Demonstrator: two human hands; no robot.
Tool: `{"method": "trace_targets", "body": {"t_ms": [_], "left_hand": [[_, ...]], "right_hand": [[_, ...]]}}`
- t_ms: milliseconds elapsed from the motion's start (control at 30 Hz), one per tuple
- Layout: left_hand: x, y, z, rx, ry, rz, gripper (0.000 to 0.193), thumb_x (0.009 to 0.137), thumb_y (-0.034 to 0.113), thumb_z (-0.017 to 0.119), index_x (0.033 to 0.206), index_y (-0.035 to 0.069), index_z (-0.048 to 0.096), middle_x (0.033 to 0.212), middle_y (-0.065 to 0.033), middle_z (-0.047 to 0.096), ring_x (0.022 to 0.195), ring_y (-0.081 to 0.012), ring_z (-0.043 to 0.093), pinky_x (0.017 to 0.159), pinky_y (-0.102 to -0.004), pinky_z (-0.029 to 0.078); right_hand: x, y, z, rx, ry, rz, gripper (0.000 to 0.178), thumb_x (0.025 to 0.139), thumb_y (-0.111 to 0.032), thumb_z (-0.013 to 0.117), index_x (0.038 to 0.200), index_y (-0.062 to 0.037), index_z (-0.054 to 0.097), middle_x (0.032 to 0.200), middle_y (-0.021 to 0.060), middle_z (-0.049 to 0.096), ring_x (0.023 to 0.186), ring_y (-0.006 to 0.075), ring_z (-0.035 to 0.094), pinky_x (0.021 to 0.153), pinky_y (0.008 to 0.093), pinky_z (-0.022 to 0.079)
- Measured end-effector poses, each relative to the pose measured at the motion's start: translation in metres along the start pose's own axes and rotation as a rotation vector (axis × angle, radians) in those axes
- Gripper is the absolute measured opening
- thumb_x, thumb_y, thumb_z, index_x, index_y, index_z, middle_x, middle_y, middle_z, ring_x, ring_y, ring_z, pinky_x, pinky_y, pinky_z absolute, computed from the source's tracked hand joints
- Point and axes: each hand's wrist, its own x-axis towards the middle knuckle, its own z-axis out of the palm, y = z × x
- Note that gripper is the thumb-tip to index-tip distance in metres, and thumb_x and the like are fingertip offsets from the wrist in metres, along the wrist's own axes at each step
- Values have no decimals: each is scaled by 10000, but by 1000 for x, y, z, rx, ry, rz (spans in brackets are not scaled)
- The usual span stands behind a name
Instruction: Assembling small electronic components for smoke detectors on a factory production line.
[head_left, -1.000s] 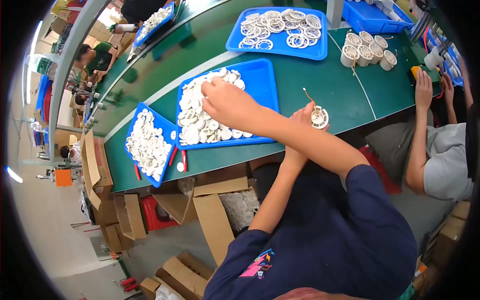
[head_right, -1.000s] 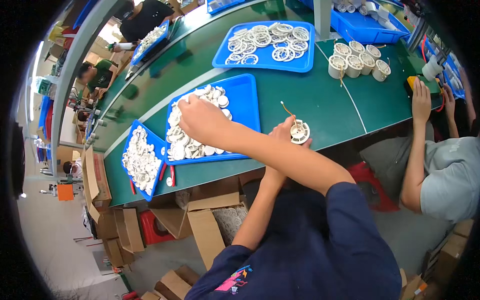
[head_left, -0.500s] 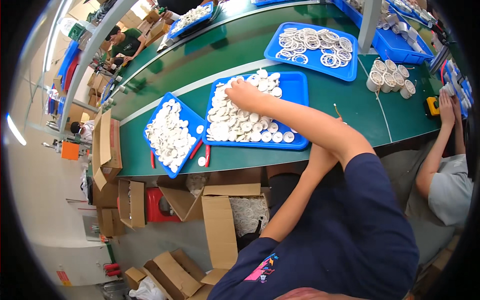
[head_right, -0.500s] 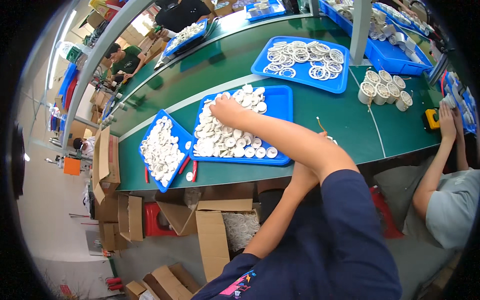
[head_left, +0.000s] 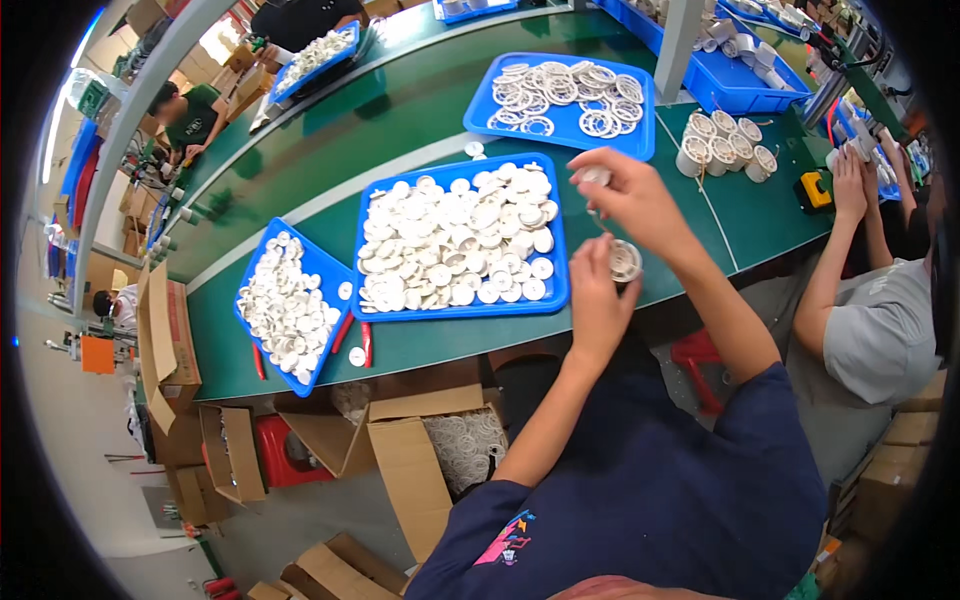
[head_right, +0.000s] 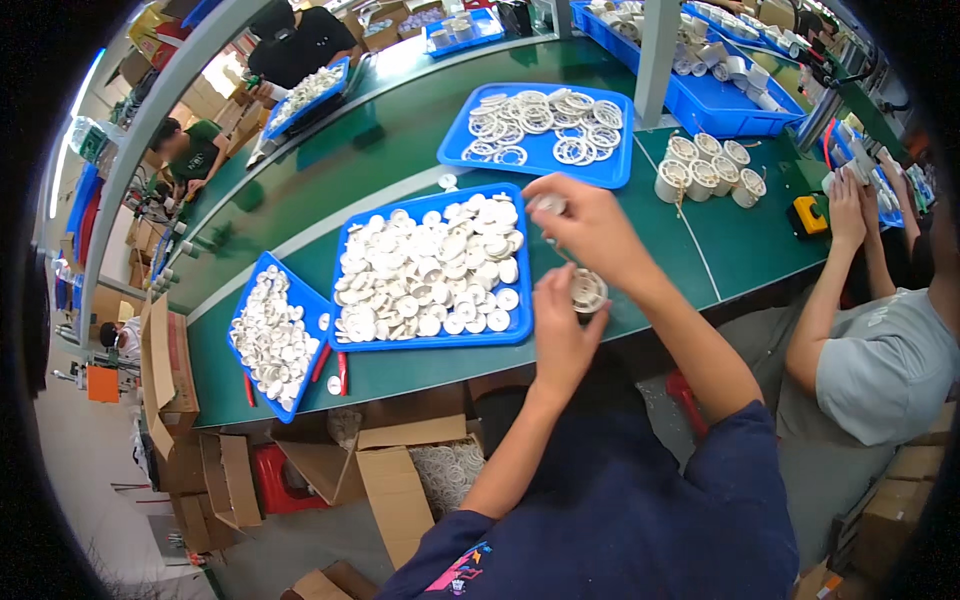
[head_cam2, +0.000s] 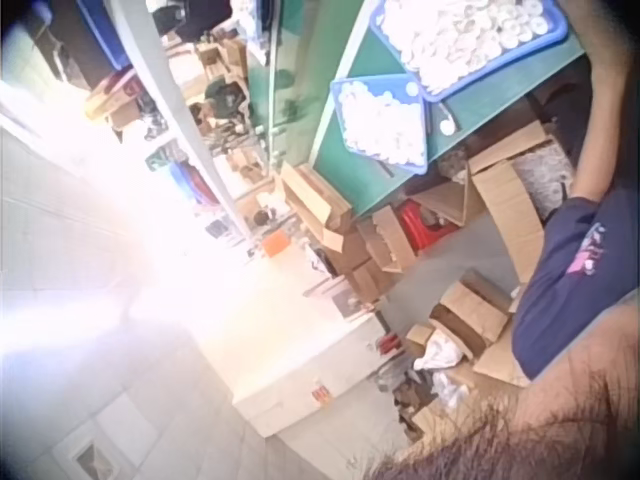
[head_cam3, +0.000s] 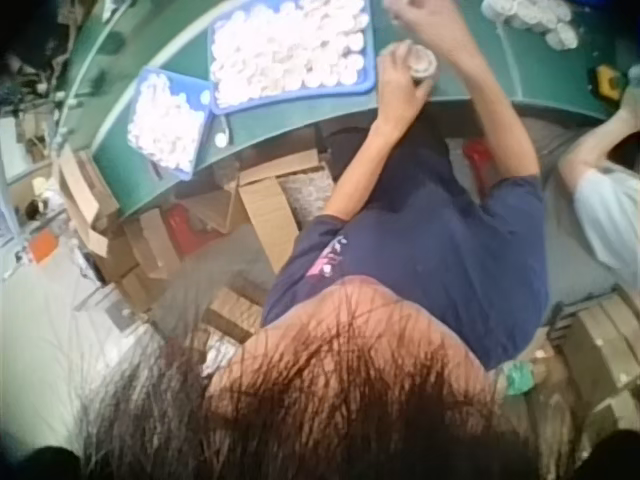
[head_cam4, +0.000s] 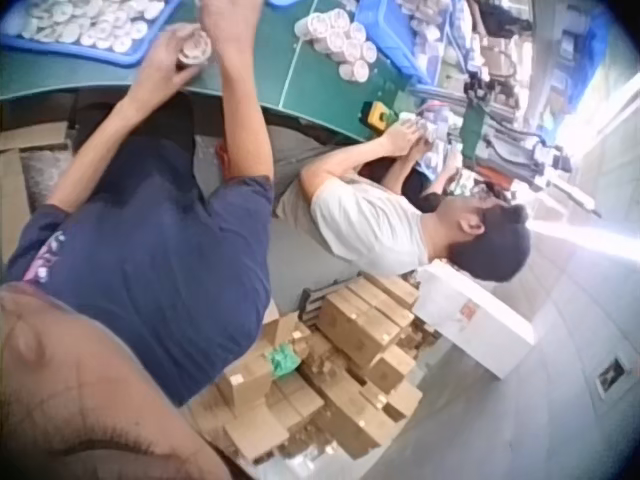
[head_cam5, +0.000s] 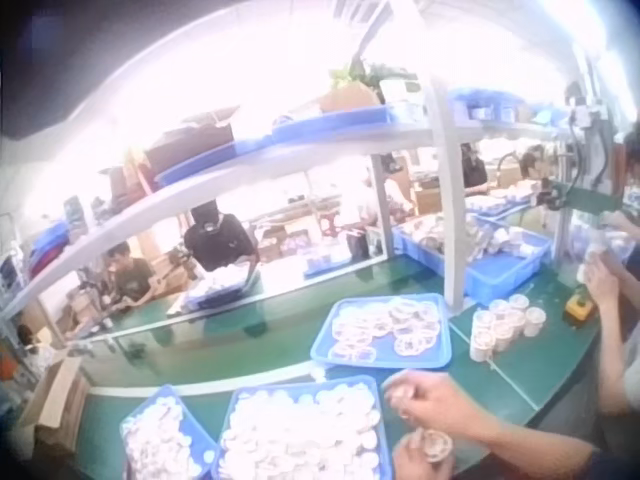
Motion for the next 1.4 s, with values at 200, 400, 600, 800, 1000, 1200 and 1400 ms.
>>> {"method": "trace_targets", "body": {"t_ms": [200, 400, 600, 800, 1000, 1200, 1400], "left_hand": [[4, 0, -3, -126, 19, -60, 780, 881, 82, 811, 1528, -31, 390, 1386, -268, 527, 1280, -427, 552, 1075, -462, 470], [-3, -4, -2, -146, 58, -46, 684, 837, 48, 847, 1415, 23, 482, 1369, -239, 565, 1220, -428, 584, 1013, -485, 501], [-2, -1, -2, 24, -10, 62, 572, 822, 54, 848, 1343, 3, 618, 1411, -199, 578, 1228, -409, 579, 1009, -476, 504], [0, 5, -9, 91, -98, 179, 701, 764, 38, 860, 1425, 10, 628, 1403, -190, 628, 1207, -378, 586, 1008, -451, 505], [-4, -4, -6, 28, -124, 134, 848, 720, 73, 897, 1482, -45, 544, 1404, -222, 602, 1167, -405, 585, 988, -470, 502], [0, -6, -8, 63, -152, 150, 928, 726, 87, 899, 1540, -44, 472, 1425, -235, 587, 1169, -412, 588, 981, -479, 493], [0, -5, -6, 20, -166, 121, 938, 743, 71, 903, 1562, -31, 458, 1507, -211, 549, 1297, -394, 561, 1046, -472, 498]], "right_hand": [[-48, 53, -41, 364, 152, 208, 355, 1114, -200, 555, 1365, 37, 639, 1190, 120, 723, 956, 124, 662, 875, 281, 566], [-86, 43, -10, -52, 242, -43, 297, 1038, -65, 628, 1314, 32, 680, 1221, 119, 689, 1046, 173, 686, 885, 302, 579], [-106, 66, 10, 205, 334, 34, 262, 1014, -13, 652, 1268, 44, 673, 1225, 124, 671, 1074, 175, 680, 905, 309, 582], [-107, 77, 23, 350, 459, -4, 240, 1027, -2, 644, 1260, 45, 667, 1229, 103, 665, 1065, 144, 675, 913, 291, 572], [-93, 82, 27, 395, 408, 28, 258, 1022, -4, 650, 1278, 27, 667, 1221, 84, 685, 1094, 133, 674, 890, 283, 574], [-109, 70, 24, -5, 528, -184, 305, 930, 45, 698, 1230, 7, 663, 1284, 142, 705, 1133, 270, 702, 948, 356, 570], [-115, 68, 26, -149, 507, -245, 315, 902, 66, 698, 1208, 0, 661, 1302, 156, 699, 1141, 318, 699, 959, 382, 565]]}}
